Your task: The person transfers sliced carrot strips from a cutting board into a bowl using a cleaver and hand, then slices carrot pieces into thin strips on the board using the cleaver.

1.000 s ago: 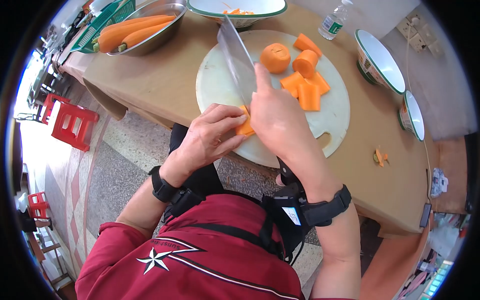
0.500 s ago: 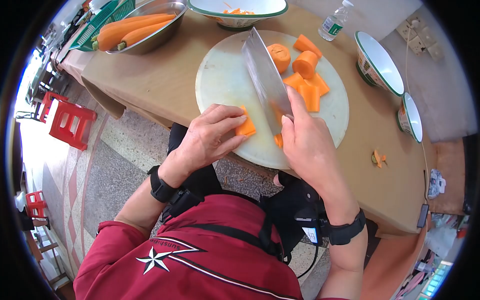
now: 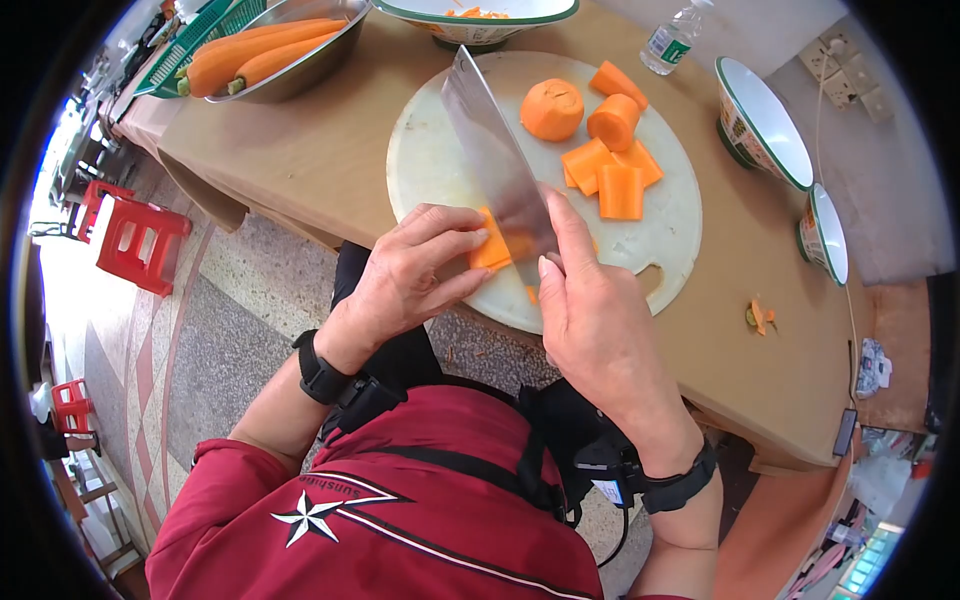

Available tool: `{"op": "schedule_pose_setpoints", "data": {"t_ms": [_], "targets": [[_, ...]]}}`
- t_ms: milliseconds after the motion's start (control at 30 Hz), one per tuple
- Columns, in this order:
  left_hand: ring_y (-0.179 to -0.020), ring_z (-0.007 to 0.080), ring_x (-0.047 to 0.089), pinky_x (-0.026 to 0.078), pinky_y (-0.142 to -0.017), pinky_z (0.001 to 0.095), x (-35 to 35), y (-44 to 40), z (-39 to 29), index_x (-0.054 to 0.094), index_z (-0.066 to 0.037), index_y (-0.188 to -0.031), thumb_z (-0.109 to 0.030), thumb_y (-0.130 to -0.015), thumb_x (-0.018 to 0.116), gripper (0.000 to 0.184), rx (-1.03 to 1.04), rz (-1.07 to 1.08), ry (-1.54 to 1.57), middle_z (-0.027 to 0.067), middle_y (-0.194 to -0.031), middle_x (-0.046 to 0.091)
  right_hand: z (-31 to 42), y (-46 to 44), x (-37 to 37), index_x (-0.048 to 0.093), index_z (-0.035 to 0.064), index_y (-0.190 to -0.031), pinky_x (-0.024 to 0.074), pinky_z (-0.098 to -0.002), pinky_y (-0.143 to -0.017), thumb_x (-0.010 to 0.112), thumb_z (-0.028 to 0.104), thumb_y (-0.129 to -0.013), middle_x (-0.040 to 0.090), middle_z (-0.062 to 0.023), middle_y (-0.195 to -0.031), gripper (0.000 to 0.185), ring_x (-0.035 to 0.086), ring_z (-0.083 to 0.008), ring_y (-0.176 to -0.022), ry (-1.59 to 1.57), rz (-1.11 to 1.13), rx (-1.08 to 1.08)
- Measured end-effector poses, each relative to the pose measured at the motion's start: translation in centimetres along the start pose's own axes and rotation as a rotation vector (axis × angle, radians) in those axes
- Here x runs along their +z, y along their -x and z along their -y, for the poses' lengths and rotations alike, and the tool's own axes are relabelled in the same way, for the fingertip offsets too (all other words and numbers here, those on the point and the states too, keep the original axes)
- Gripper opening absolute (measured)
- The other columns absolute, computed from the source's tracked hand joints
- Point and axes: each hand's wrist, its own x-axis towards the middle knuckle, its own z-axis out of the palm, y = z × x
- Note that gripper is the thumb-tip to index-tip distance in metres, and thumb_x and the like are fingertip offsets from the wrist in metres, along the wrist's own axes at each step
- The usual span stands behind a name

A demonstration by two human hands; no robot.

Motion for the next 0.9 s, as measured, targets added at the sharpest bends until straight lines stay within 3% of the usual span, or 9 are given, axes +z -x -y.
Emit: {"op": "schedule_pose_setpoints", "data": {"t_ms": [300, 367, 467, 833, 900], "targets": [[-0.094, 0.0293, 0.063, 0.053, -0.08, 0.0376, 0.0, 0.0, 0.0, 0.065, -0.001, -0.098, -0.008, -0.073, 0.078, 0.029, -0.005, 0.001, -0.009, 0.0111, -0.107, 0.064, 0.5, 0.2, -0.2, 0.038, 0.0014, -0.141, 0.0451, -0.0498, -0.06, 0.05, 0.007, -0.094, 0.06, -0.0258, -0.068, 0.048, 0.061, -0.0429, -0.064, -0.018, -0.001, 0.017], [-0.092, 0.0294, 0.061, 0.052, -0.08, 0.0374, 0.2, 0.0, 0.0, 0.064, -0.002, -0.089, -0.012, -0.074, 0.075, 0.022, 0.012, -0.017, -0.015, 0.0114, -0.105, 0.062, 0.4, 0.1, 0.0, 0.038, 0.0013, -0.141, 0.045, -0.0499, -0.06, 0.05, 0.007, -0.094, 0.06, -0.026, -0.068, 0.048, 0.061, -0.0431, -0.064, -0.008, 0.002, 0.015], [-0.092, 0.0292, 0.062, 0.053, -0.079, 0.0374, 0.0, 0.0, -0.1, 0.066, -0.001, -0.099, -0.008, -0.074, 0.078, 0.029, -0.002, 0.002, -0.016, 0.0112, -0.106, 0.064, 0.6, 0.1, -0.2, 0.038, 0.0011, -0.14, 0.0448, -0.0505, -0.06, 0.05, 0.007, -0.094, 0.06, -0.0266, -0.069, 0.048, 0.062, -0.0438, -0.065, 0.004, 0.025, 0.04], [-0.093, 0.029, 0.063, 0.053, -0.08, 0.0375, -0.1, -0.1, -0.2, 0.066, 0.0, -0.096, -0.009, -0.074, 0.078, 0.027, -0.006, 0.017, -0.018, 0.0116, -0.106, 0.064, -0.1, -0.4, 0.2, 0.041, -0.0011, -0.135, 0.0446, -0.0528, -0.061, 0.051, 0.006, -0.093, 0.061, -0.0285, -0.073, 0.044, 0.062, -0.0461, -0.069, -0.044, 0.029, 0.025], [-0.093, 0.0291, 0.063, 0.053, -0.08, 0.0376, -0.2, -0.1, -0.2, 0.066, 0.0, -0.096, -0.009, -0.074, 0.078, 0.026, -0.012, 0.026, -0.018, 0.0117, -0.106, 0.064, -0.5, -0.5, 0.5, 0.04, -0.0008, -0.139, 0.0431, -0.0352, -0.054, 0.049, 0.004, -0.094, 0.051, -0.016, -0.06, 0.046, 0.054, -0.0207, -0.051, -0.028, -0.004, -0.01]]}}
